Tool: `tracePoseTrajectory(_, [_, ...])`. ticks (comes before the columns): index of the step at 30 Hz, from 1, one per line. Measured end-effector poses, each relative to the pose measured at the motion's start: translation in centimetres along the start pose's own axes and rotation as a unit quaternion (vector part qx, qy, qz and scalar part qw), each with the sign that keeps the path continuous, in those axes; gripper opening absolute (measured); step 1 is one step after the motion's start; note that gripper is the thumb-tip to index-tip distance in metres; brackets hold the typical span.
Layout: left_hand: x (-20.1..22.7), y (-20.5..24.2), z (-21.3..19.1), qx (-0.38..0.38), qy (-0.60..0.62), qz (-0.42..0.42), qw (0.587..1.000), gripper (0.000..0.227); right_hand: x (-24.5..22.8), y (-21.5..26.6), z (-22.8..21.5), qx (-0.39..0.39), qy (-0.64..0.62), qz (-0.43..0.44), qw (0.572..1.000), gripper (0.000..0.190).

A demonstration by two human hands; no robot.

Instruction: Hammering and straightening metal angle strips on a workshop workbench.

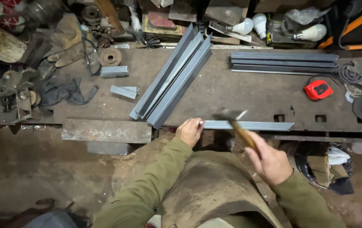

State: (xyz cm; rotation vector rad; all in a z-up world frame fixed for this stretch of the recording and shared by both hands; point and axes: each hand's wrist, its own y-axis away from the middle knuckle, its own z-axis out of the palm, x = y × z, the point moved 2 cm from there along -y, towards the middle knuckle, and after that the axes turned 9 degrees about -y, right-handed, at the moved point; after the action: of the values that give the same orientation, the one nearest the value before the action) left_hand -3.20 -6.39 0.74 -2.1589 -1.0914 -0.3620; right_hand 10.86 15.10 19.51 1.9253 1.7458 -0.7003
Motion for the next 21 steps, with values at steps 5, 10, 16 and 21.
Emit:
tracePoseTrajectory(5, [-0.5,0.4,0.2,0.016,0.006,0.031,0.999,0.022,-3.2,-1.8,0.0,-0.101,0.065,-0.044,0.992,0.061])
tracePoseTrajectory(10, [-2.0,1.7,2.6,0.027,0.022,0.021,0.999,0.023,-5.6,-2.2,-1.9,-0.146,0.106,-0.039,0.983,0.068])
tracePoseTrajectory(16, [-1.0,1.0,0.8,0.008,0.009,0.034,0.999,0.026,-1.4,-0.9,1.2,-0.041,0.060,-0.080,0.994,0.057])
tracePoseTrajectory(21, [-0.9,1.4,1.9,0.060,0.003,0.040,0.997,0.016,1.4,-0.9,2.8,0.120,-0.046,0.004,0.992,0.054])
